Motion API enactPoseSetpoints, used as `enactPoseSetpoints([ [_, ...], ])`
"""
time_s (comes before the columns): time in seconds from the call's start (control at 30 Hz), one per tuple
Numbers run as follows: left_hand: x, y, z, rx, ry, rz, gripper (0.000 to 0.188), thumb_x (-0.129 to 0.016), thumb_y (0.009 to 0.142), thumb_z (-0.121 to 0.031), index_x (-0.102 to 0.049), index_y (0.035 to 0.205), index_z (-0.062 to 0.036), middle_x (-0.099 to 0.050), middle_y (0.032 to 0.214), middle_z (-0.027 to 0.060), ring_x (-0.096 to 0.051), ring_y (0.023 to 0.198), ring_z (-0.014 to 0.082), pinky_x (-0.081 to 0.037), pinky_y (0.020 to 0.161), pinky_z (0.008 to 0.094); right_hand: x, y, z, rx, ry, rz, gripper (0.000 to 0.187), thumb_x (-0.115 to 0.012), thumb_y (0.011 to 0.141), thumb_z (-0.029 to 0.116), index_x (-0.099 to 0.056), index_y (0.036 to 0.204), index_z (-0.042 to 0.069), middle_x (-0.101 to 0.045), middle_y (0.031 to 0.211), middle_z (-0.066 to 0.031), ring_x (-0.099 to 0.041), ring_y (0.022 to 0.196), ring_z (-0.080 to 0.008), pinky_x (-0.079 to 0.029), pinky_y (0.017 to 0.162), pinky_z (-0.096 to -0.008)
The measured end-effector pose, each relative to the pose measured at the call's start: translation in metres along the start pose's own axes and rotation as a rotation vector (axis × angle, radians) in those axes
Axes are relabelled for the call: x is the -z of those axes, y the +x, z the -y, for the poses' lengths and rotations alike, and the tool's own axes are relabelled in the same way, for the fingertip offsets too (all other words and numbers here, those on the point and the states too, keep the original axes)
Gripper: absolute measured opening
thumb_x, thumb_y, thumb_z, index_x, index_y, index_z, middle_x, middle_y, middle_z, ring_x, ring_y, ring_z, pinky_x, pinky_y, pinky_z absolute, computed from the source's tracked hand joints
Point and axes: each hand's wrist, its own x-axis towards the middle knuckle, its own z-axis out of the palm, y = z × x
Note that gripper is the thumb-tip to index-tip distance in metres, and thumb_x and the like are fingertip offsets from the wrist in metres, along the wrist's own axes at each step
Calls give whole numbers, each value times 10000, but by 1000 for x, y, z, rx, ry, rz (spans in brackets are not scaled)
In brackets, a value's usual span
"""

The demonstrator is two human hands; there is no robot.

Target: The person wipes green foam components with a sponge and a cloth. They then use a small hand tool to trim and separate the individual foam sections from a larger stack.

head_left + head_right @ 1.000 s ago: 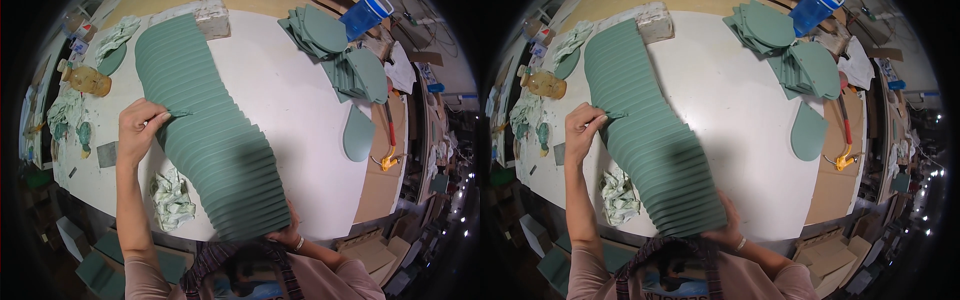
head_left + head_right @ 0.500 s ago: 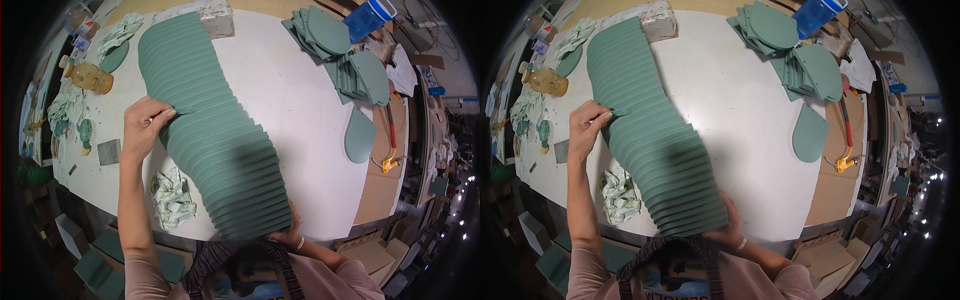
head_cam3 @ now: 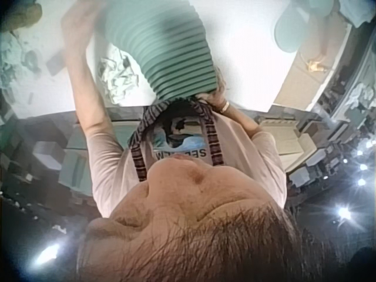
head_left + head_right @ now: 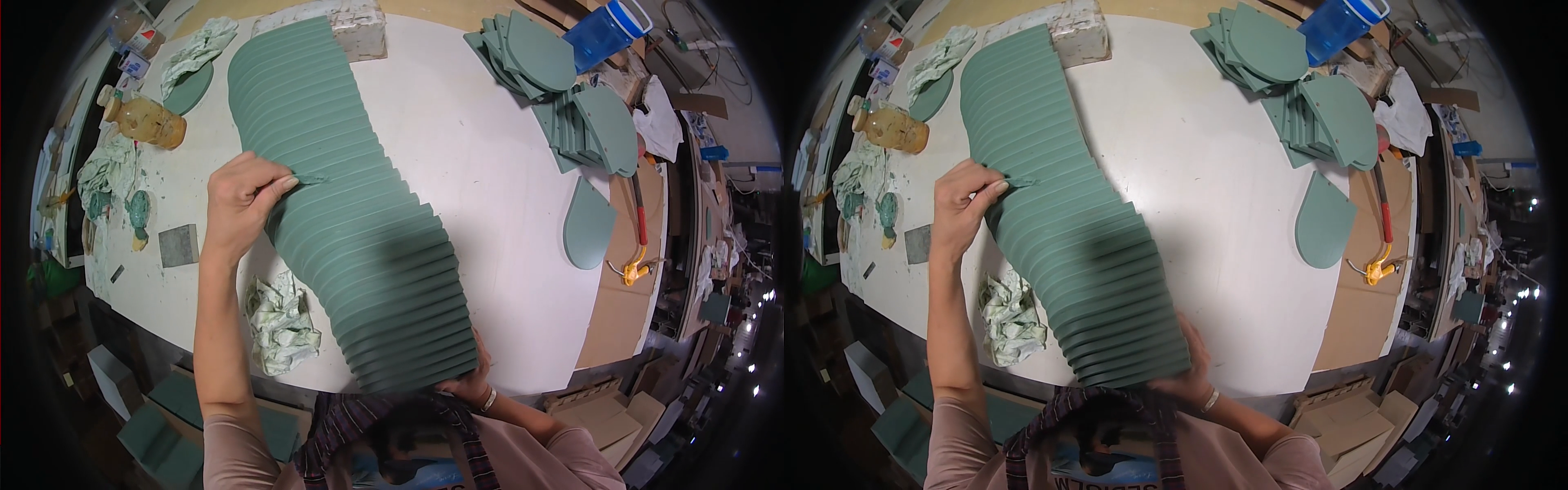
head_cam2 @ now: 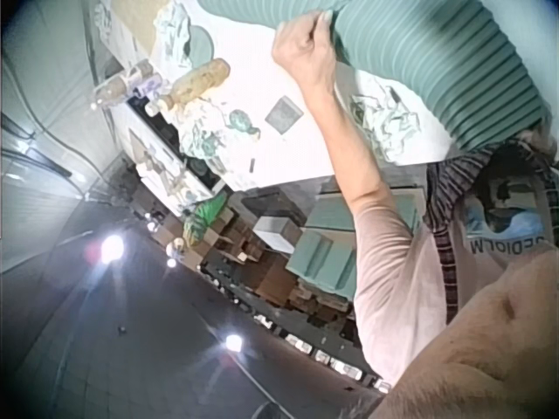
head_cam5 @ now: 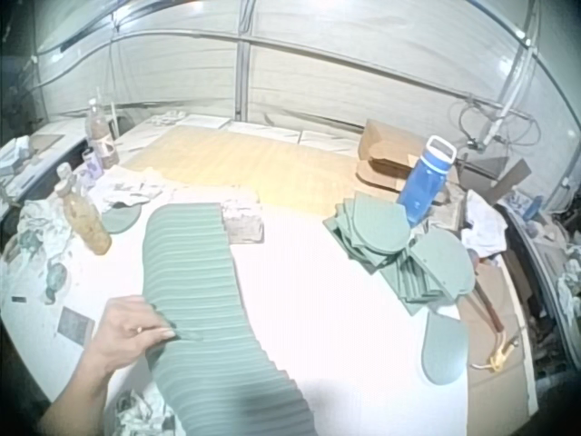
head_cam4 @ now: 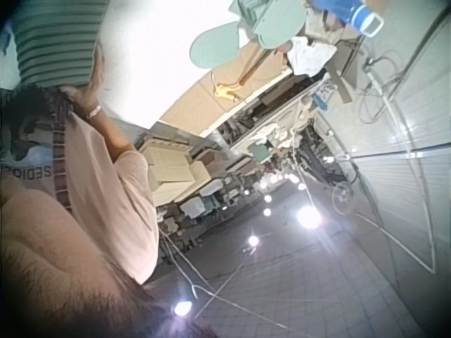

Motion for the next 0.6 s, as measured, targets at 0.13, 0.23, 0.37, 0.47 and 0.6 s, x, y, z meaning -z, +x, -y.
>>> enactPoseSetpoints([
  [0.13, 0, 3, -1, -26, 9, -18, 57, -746, 790, -48, -718, 794, 1, -667, 697, 61, -541, 642, 213, -431, 596, 334, -1, -2, -3, -2, 21, -8, 1151, -873, 623, 637, -455, 1434, -65, -541, 1413, -269, -548, 1298, -403, -444, 1068, -490],
  [0.23, 0, 0, -1, -22, 22, -6, 57, -745, 790, -47, -714, 788, 1, -672, 703, 59, -540, 640, 214, -431, 599, 336, -2, -2, -4, 19, 22, -16, 1153, -877, 626, 626, -445, 1441, -65, -539, 1414, -269, -554, 1290, -404, -449, 1063, -490],
  [0.37, -4, 2, 0, -48, 28, -37, 61, -750, 786, -53, -712, 782, -6, -673, 704, 58, -539, 635, 218, -431, 601, 339, -2, -2, -2, 35, 19, -17, 1154, -877, 629, 623, -438, 1446, -63, -536, 1418, -268, -554, 1288, -407, -449, 1063, -490],
  [0.47, -6, 9, -6, -49, 20, -25, 62, -756, 781, -58, -715, 784, -11, -674, 705, 60, -539, 635, 221, -431, 599, 340, -1, -3, -2, 33, 17, -18, 1148, -874, 633, 623, -439, 1447, -60, -532, 1421, -268, -553, 1290, -409, -449, 1065, -491],
  [0.6, -6, 8, -5, -53, 58, 3, 65, -759, 780, -62, -719, 788, -11, -675, 704, 60, -544, 638, 220, -433, 599, 341, -1, -1, -1, 22, 17, -24, 1135, -866, 640, 630, -446, 1444, -51, -527, 1425, -271, -547, 1298, -409, -445, 1070, -493],
])
